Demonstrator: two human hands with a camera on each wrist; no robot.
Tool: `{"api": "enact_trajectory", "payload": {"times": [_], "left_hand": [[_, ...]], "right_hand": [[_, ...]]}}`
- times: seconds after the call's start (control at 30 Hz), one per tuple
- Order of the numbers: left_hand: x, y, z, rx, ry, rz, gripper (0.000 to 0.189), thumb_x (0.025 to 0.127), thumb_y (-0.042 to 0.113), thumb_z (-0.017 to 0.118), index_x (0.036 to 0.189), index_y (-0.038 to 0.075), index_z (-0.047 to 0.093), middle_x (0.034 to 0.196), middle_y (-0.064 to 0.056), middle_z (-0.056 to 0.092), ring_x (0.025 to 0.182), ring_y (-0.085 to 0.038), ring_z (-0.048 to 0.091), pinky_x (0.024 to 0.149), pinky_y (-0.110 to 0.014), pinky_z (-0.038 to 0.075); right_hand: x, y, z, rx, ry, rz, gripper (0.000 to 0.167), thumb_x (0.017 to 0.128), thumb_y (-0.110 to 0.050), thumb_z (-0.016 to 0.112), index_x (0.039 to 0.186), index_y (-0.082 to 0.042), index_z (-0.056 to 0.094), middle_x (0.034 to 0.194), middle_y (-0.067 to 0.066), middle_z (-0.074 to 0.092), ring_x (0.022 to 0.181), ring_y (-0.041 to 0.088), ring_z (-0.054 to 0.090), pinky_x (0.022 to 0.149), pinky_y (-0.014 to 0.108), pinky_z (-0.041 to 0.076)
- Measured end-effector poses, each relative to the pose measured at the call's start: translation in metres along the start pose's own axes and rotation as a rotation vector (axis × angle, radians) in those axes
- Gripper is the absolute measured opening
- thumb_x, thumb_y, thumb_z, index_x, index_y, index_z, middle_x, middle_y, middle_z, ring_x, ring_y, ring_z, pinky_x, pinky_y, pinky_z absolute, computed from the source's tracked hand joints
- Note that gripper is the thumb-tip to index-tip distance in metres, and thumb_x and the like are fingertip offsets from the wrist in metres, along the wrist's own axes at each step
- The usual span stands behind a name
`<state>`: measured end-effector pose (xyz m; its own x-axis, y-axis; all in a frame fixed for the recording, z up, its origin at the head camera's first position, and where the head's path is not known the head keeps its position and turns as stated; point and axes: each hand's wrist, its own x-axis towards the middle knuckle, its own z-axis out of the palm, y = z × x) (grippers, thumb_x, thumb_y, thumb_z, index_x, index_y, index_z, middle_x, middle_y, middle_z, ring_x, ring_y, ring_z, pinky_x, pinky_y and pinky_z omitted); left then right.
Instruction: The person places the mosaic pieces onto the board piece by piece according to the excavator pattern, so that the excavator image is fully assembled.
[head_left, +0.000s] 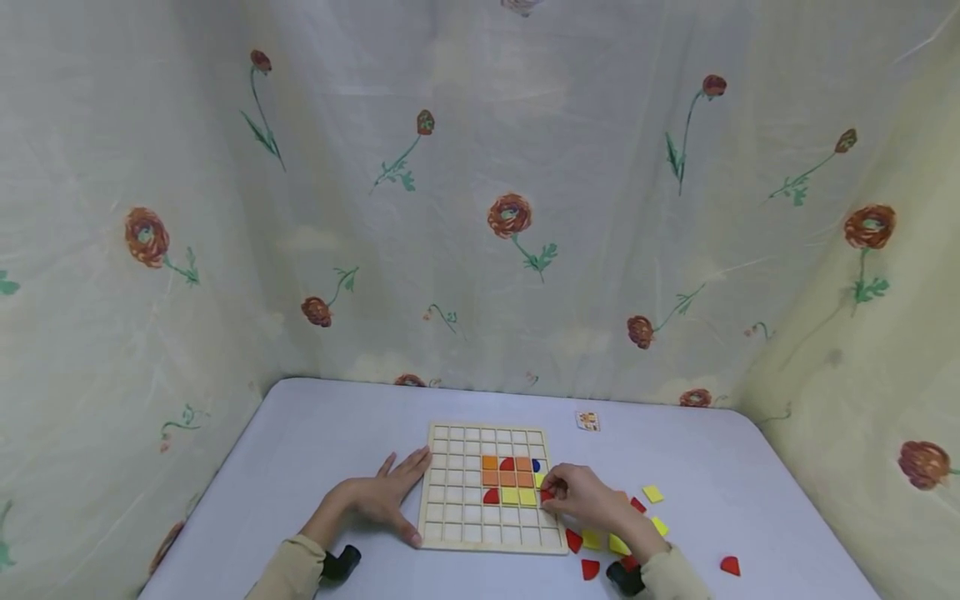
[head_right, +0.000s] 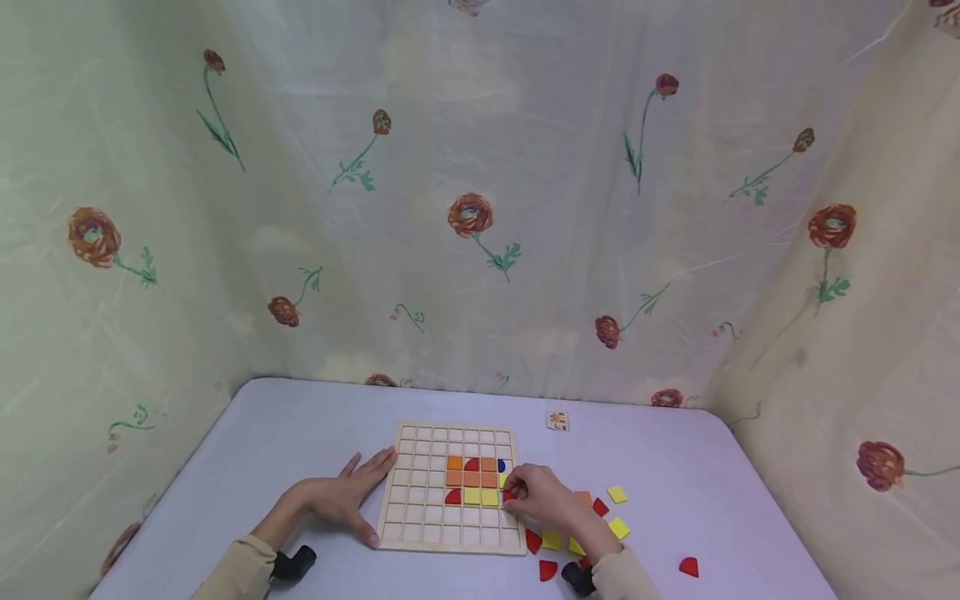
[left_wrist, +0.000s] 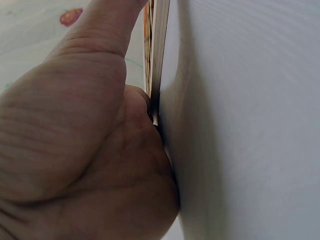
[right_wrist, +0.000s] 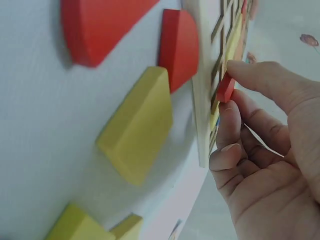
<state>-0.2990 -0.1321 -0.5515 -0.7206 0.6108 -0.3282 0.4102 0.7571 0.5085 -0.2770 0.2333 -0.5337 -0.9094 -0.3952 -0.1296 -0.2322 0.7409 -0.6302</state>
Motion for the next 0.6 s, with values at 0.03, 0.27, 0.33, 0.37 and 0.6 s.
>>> {"api": "enact_trajectory", "payload": {"times": [0.03,0.27,0.33,0.37,0.6], "left_hand": [[0.0001,0.0005,0.0,0.0,-0.002,-0.001,0.131,0.065,0.063,0.079,0.156,0.009,0.001,0.164,-0.007,-0.005,0.151,-0.024,-0.007,0.12,-0.052,-0.009],[0.0016,-0.0005,0.0005,-0.008,-0.002,-0.004,0.132,0.064,0.064,0.078,0.156,0.009,0.001,0.164,-0.007,-0.006,0.151,-0.024,-0.007,0.12,-0.051,-0.009],[0.002,-0.0014,0.0007,-0.008,-0.001,-0.004,0.132,0.064,0.064,0.078,0.156,0.009,0.001,0.164,-0.007,-0.006,0.151,-0.024,-0.007,0.12,-0.051,-0.009],[0.0021,-0.0017,0.0008,-0.008,-0.001,-0.004,0.133,0.064,0.065,0.078,0.156,0.009,0.001,0.164,-0.007,-0.006,0.151,-0.023,-0.007,0.12,-0.051,-0.009],[0.0027,-0.0037,0.0021,-0.002,0.0,-0.013,0.133,0.063,0.066,0.078,0.156,0.01,0.0,0.164,-0.006,-0.007,0.151,-0.023,-0.008,0.12,-0.051,-0.009]], "right_hand": [[0.0007,0.0005,0.0008,0.006,-0.007,0.003,0.018,0.085,-0.02,0.074,0.098,-0.011,0.066,0.085,-0.004,0.06,0.076,0.012,0.053,0.063,0.02,0.046],[0.0032,0.0031,0.001,0.021,-0.012,0.006,0.013,0.086,-0.02,0.073,0.096,-0.014,0.067,0.087,-0.004,0.063,0.077,0.013,0.054,0.065,0.021,0.048],[0.004,0.0039,0.0009,0.018,-0.012,-0.007,0.013,0.086,-0.02,0.073,0.096,-0.014,0.068,0.088,-0.004,0.063,0.078,0.013,0.053,0.066,0.021,0.048],[0.0044,0.004,0.001,0.019,-0.015,-0.01,0.012,0.086,-0.019,0.073,0.096,-0.014,0.068,0.089,-0.004,0.063,0.078,0.013,0.053,0.066,0.02,0.048],[0.0056,0.0037,0.0026,0.029,-0.015,-0.011,0.014,0.086,-0.018,0.073,0.097,-0.013,0.067,0.087,-0.003,0.062,0.078,0.013,0.053,0.065,0.02,0.047]]}}
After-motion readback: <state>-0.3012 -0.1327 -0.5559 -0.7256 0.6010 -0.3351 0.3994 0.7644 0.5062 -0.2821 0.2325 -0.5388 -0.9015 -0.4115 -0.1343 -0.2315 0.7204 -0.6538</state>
